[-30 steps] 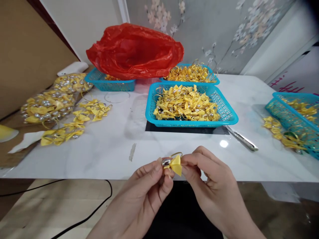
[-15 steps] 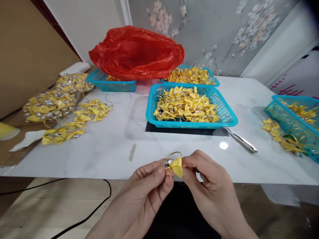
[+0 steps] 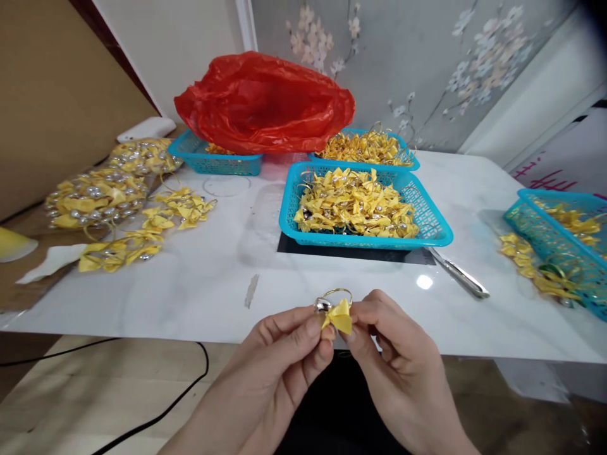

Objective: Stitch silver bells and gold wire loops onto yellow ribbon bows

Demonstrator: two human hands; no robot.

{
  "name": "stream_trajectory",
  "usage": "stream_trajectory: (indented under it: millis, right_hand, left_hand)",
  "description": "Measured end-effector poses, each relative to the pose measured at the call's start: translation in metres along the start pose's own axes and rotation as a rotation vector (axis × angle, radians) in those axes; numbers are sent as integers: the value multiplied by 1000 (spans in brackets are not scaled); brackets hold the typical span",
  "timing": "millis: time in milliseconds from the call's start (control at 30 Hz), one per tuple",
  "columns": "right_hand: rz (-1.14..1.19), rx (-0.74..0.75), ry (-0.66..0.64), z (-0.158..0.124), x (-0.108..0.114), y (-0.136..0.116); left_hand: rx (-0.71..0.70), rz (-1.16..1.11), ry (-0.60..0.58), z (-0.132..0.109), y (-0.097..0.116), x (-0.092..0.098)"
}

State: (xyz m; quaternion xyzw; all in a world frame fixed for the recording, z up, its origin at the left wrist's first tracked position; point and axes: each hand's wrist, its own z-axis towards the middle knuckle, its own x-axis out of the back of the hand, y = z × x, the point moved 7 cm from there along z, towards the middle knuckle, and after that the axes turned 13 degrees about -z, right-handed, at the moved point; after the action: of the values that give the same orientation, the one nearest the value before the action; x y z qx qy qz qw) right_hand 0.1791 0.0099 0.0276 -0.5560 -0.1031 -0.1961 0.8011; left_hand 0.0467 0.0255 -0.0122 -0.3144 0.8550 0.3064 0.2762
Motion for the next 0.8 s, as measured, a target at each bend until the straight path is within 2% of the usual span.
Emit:
stream_trajectory:
  millis: [167, 333, 500, 800]
  right_hand:
    - [-6, 22, 3, -2, -1, 1]
    - [-44, 25, -12, -5, -2, 4]
    - [-42, 12, -5, -6, 0, 7]
    - [-21, -6, -15, -7, -4, 13]
  left_hand:
    - [-57, 31, 43, -6, 5, 0]
    - [-87, 69, -3, -6, 7, -5]
    - [-54, 58, -43, -3, 4, -5]
    - [-22, 28, 44, -1, 1, 3]
